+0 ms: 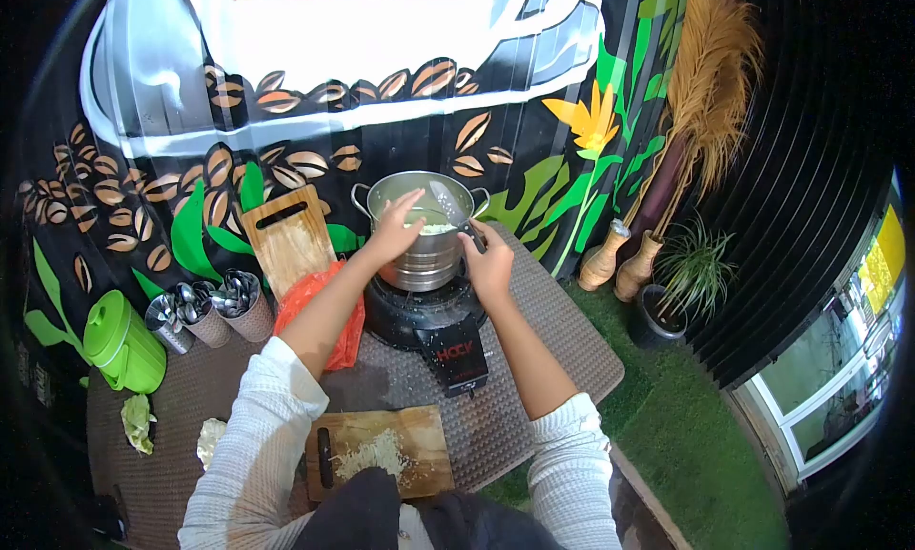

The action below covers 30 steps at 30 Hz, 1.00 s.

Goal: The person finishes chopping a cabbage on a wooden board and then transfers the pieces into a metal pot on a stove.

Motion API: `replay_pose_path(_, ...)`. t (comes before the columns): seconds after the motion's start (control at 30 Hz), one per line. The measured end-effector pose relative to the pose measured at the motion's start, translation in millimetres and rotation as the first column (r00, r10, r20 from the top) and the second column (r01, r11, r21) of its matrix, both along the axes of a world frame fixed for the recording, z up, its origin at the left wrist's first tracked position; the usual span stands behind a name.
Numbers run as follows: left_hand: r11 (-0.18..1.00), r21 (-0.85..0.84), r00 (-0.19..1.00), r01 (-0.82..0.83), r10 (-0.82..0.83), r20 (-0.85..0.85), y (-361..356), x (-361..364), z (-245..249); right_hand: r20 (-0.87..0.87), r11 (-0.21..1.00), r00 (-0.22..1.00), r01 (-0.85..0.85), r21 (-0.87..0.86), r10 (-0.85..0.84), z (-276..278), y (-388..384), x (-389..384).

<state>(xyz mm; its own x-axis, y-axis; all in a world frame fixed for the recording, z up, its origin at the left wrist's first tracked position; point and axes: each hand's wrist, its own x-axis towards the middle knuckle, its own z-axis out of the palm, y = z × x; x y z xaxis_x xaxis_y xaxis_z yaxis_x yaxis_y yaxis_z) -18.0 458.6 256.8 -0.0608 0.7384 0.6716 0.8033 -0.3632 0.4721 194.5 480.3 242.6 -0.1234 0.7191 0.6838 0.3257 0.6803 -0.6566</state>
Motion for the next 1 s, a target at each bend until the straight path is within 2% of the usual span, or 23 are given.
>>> replay_pose_path(0.03,0.988,0.079,0.984,0.131,-0.139,0.115,-3,-4,0,-0.161,0.990,0.985,-0.075,-0.122,0.055,-5,-4,3)
replay_pose_path(0.07,0.969,0.164,0.954,0.183,-0.215,0.209,-8,-6,-3,-0.282,0.978,0.952,-0.162,-0.131,0.120,-12,-11,6)
replay_pose_path(0.1,0.970,0.159,0.953,0.186,-0.218,0.213,-20,-6,-2,-0.280,0.978,0.953,-0.158,-0.138,0.114,-10,-29,14)
replay_pose_path(0.13,0.968,0.176,0.961,0.179,-0.211,0.177,-36,-5,3,-0.381,0.899,0.913,-0.284,-0.335,0.147,-3,-58,26)
replay_pose_path(0.17,0.966,0.193,0.969,0.172,-0.201,0.142,-53,-4,7,-0.483,0.763,0.863,-0.411,-0.498,0.150,-3,-80,35)
replay_pose_path(0.2,0.968,0.184,0.972,0.174,-0.199,0.126,-69,-2,6,-0.521,0.721,0.831,-0.482,-0.499,0.195,-16,-92,44)
replay_pose_path(0.23,0.969,0.174,0.971,0.175,-0.199,0.132,-88,1,4,-0.520,0.717,0.833,-0.478,-0.508,0.188,-24,-112,52)
replay_pose_path(0.3,0.963,0.107,0.945,0.245,-0.263,0.196,-125,6,-4,-0.583,0.605,0.794,-0.553,-0.573,0.173,-38,-153,70)
replay_pose_path(0.37,0.964,0.117,0.959,0.237,-0.252,0.133,-157,8,-26,-0.608,0.533,0.766,-0.610,-0.586,0.209,-65,-190,85)
replay_pose_path(0.47,0.960,-0.046,0.931,0.278,-0.257,0.258,-219,22,-60,-0.473,0.440,0.849,-0.527,-0.727,0.236,-112,-241,111)
replay_pose_path(0.53,0.961,-0.113,0.933,0.252,-0.211,0.291,-248,29,-109,-0.436,0.401,0.876,-0.483,-0.778,0.208,-153,-264,123)
replay_pose_path(0.57,0.963,-0.143,0.940,0.228,-0.180,0.289,-265,34,-133,-0.439,0.403,0.875,-0.483,-0.777,0.204,-170,-271,127)
replay_pose_path(0.63,0.947,-0.274,0.949,0.168,-0.080,0.305,-304,50,-162,-0.278,0.442,0.940,-0.339,-0.830,0.198,-202,-281,133)
replay_pose_path(0.67,0.945,-0.279,0.950,0.170,-0.081,0.303,-321,56,-176,-0.253,0.461,0.949,-0.312,-0.831,0.185,-214,-284,134)
replay_pose_path(0.73,0.936,-0.352,0.994,-0.005,0.044,0.104,-348,64,-204,-0.223,0.479,0.960,-0.277,-0.833,0.168,-222,-290,132)
replay_pose_path(0.8,0.945,-0.327,0.993,0.007,0.031,0.112,-370,69,-222,-0.142,0.568,0.980,-0.196,-0.800,0.138,-230,-293,125)
replay_pose_path(0.83,0.954,-0.299,0.993,0.025,0.012,0.121,-379,71,-230,-0.144,0.566,0.979,-0.201,-0.799,0.145,-238,-292,123)
replay_pose_path(0.9,0.957,-0.288,0.996,0.010,0.016,0.087,-393,75,-239,0.024,0.805,0.985,-0.128,-0.579,0.174,-249,-289,116)
replay_pose_path(0.93,0.953,-0.304,0.999,-0.001,0.014,0.040,-397,77,-242,0.000,0.769,0.988,-0.118,-0.628,0.152,-252,-290,113)
replay_pose_path(1.0,0.940,-0.341,1.000,-0.014,0.014,-0.003,-405,82,-243,0.028,0.776,0.988,-0.104,-0.622,0.154,-252,-297,110)
